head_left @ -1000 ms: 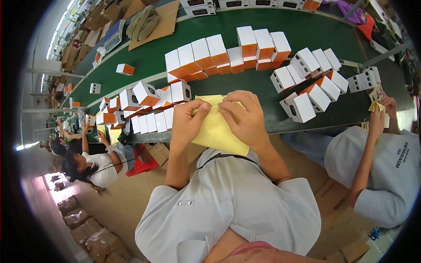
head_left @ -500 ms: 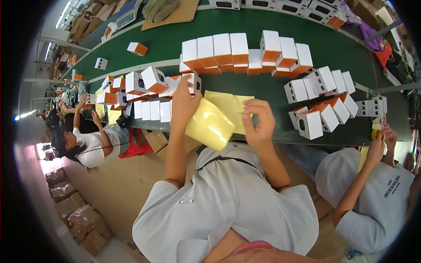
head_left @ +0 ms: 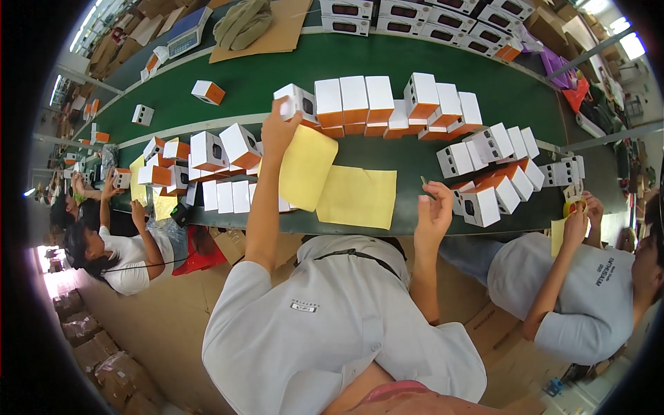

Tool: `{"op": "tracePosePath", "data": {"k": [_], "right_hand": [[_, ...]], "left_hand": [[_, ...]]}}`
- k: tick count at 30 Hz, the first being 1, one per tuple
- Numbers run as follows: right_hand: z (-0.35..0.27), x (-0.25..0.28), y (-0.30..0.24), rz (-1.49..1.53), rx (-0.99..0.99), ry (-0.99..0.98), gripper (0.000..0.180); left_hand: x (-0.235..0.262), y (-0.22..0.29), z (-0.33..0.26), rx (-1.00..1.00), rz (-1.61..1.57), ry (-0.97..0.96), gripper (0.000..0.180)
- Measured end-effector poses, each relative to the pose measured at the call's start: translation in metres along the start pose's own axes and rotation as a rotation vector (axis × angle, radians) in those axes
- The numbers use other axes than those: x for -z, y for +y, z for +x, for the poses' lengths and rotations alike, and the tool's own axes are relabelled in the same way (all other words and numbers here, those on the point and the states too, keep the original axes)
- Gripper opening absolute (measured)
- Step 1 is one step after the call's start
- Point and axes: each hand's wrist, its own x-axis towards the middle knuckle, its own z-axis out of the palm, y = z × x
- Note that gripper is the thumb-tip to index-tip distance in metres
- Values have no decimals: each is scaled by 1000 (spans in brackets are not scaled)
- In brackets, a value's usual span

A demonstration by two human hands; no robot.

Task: The person packs products into small white and orange boxes, then seals them with yellow stickers by hand.

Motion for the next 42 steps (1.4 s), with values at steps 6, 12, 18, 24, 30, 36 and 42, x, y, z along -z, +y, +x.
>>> {"op": "tracePosePath", "data": {"k": [6, 12, 18, 24, 30, 36, 42], "right_hand": [[-4, 9, 9, 34, -22, 51, 17], [-8, 32, 25, 95, -174, 123, 7], [-7, 33, 91, -62, -169, -47, 9], [2, 20, 126, -88, -338, -301, 11], [14, 6, 140, -145, -493, -431, 17], [21, -8, 145, -273, -571, -549, 22], [23, -13, 150, -349, -493, -551, 23]], "left_hand": [[50, 27, -44, 175, -92, 70, 76], [51, 64, -133, -324, -198, -429, 81], [-60, 66, -128, -637, -83, -884, 75], [-89, 47, -97, -813, 45, -991, 82], [-73, 68, -103, -513, 236, -941, 87], [-94, 62, -139, -111, 261, -895, 79], [-92, 70, -142, -77, 210, -921, 77]]}}
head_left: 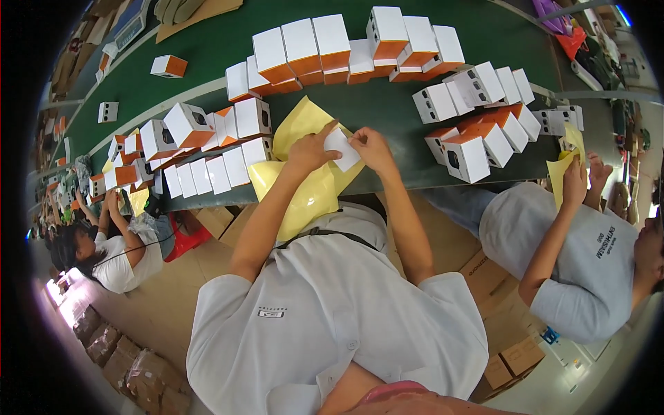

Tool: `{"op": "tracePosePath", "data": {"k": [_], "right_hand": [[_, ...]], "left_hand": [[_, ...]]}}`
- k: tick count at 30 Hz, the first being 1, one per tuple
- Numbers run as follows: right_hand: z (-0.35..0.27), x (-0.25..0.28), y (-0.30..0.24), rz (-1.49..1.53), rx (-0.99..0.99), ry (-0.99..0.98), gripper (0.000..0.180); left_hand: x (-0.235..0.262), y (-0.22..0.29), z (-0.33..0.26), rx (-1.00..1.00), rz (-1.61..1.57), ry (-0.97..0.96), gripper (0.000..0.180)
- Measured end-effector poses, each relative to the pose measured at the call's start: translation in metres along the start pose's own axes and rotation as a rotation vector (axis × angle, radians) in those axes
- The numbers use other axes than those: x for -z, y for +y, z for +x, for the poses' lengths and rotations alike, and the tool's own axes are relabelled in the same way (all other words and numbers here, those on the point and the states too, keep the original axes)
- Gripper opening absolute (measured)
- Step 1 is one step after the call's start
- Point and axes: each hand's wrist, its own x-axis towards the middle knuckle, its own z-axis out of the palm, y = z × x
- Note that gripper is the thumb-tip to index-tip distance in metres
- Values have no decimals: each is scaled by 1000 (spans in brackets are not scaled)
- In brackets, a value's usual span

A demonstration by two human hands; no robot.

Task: The person packs products into small white and orange boxes, then seals them with yellow stickers by hand.

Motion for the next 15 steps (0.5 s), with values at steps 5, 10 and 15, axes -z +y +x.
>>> {"op": "tracePosePath", "data": {"k": [5, 10, 15], "right_hand": [[2, -1, 4, 6, -56, 53, 21], [-2, -2, 6, 103, -47, 33, 20], [-16, -5, -1, 66, -71, 146, 17]], "left_hand": [[2, 8, -2, -239, 59, 153, 57], [-2, -4, 11, -273, -36, 119, 47], [0, 3, 19, -303, -45, 63, 46]]}}
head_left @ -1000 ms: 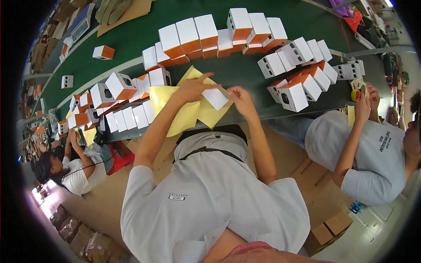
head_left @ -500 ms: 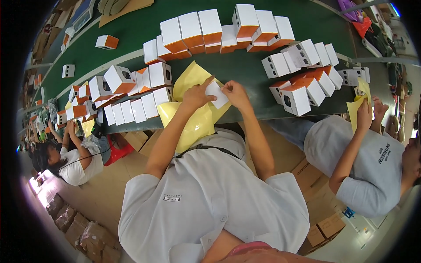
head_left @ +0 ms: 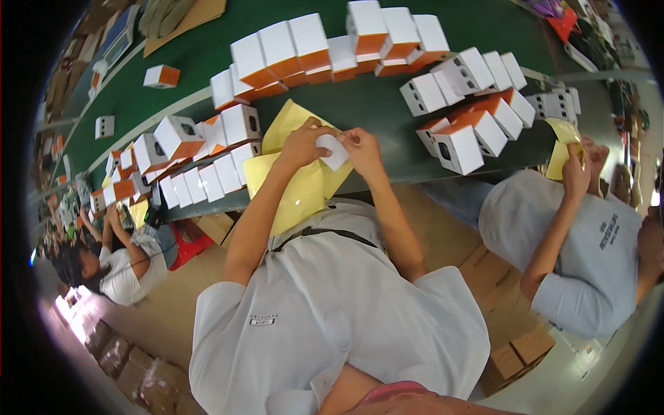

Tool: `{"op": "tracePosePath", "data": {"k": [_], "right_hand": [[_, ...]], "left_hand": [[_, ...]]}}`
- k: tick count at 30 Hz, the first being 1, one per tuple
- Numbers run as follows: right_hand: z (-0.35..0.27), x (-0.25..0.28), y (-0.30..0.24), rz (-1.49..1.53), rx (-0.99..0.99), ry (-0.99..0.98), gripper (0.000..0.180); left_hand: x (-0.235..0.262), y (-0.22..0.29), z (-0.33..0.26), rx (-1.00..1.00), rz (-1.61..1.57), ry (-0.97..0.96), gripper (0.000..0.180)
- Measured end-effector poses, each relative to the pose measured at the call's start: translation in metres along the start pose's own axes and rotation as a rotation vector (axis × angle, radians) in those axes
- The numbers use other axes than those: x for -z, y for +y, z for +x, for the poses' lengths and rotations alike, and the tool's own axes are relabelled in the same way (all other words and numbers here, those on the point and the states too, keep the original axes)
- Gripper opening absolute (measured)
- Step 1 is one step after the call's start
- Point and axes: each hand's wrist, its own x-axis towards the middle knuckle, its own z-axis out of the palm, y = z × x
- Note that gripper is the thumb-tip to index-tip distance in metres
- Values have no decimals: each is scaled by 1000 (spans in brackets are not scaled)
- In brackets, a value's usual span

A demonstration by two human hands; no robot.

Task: The person packs products into small white and orange boxes, then seals them with yellow stickers by hand.

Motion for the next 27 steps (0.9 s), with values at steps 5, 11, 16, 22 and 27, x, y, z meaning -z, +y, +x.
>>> {"op": "tracePosePath", "data": {"k": [5, 11, 16, 22, 27], "right_hand": [[-5, -2, -7, 105, 211, 166, 15], [5, -9, -6, -128, 71, 27, 17], [13, -15, 1, -208, 53, 77, 17], [18, -19, 10, -215, 45, 165, 17], [35, -22, 24, 348, -320, -113, 16]], "left_hand": [[1, -2, -4, 2, -37, 49, 46], [3, 1, -3, 13, -4, 30, 46], [5, 5, -4, 44, -41, 51, 49], [3, 5, -1, -50, 0, 58, 47], [6, 7, -2, -16, -12, 50, 44]]}}
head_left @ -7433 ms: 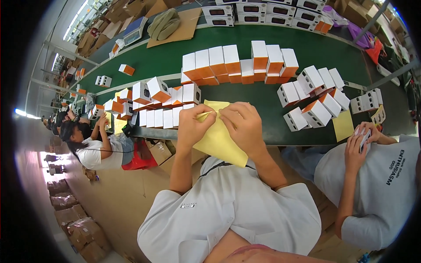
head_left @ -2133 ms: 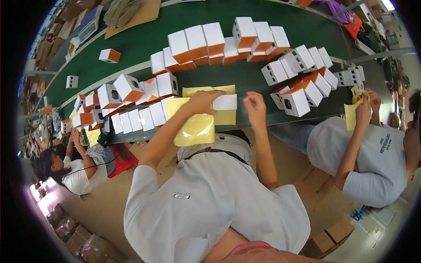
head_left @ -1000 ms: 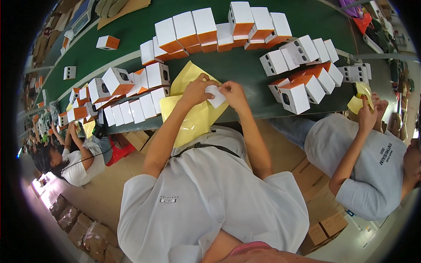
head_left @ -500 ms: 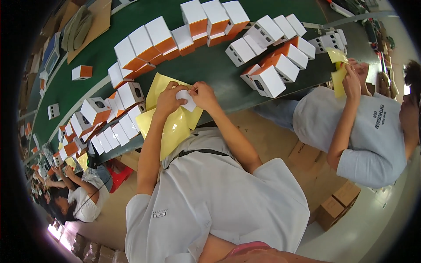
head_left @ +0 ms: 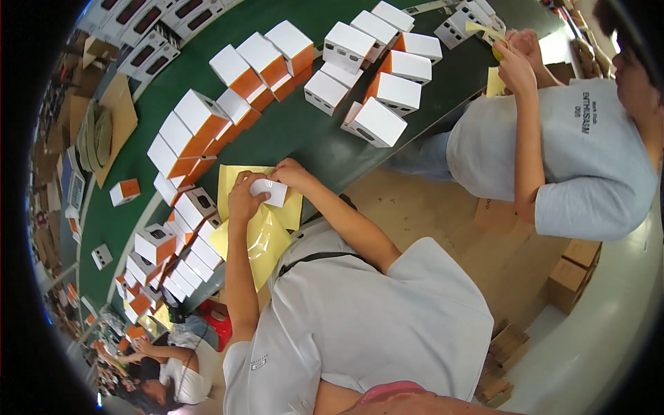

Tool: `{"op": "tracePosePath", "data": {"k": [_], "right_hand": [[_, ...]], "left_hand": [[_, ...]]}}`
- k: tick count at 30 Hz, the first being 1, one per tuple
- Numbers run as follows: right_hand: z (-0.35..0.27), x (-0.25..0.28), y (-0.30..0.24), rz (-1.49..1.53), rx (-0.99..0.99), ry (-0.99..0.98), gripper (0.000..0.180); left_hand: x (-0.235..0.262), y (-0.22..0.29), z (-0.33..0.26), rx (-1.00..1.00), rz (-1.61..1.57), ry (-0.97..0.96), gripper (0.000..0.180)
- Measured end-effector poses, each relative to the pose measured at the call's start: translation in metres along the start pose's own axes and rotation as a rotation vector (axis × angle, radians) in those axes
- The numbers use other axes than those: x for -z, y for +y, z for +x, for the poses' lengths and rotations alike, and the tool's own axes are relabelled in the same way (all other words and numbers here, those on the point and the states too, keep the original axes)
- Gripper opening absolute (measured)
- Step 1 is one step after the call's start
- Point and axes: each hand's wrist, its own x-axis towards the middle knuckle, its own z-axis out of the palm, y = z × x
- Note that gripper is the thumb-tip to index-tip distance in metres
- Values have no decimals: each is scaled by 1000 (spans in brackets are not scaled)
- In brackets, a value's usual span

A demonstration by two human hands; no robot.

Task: The person packs products into small white and orange boxes, then seals them with yellow stickers by hand.

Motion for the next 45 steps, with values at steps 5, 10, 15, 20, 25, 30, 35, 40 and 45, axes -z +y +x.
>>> {"op": "tracePosePath", "data": {"k": [5, 10, 15, 20, 25, 30, 35, 40, 45], "right_hand": [[12, -3, 7, 164, -138, -160, 27], [16, -11, 6, 104, -169, -199, 26], [0, -14, -4, -343, -183, 44, 68], [8, -15, 7, -353, -66, 193, 59], [-5, 10, 5, -397, -25, 264, 61], [-41, 20, 16, 277, -520, -334, 65], [-8, -15, 58, 792, -551, -453, 60], [-71, 1, 1, 482, -223, -404, 48], [-35, 14, 1, -388, 640, 322, 77]], "left_hand": [[0, 3, 1, 14, -14, 3, 43], [2, 13, -1, 46, -11, 35, 68], [-3, 8, -5, 108, 7, 20, 68], [-5, 12, -2, 95, -12, 34, 66], [-8, 9, -8, 126, -70, 38, 68], [-26, -19, -28, 351, -344, 111, 55], [-12, 4, -38, 154, -177, 169, 50], [38, -25, -92, 151, -221, 310, 21], [93, 24, -100, 199, -547, 735, 30]]}}
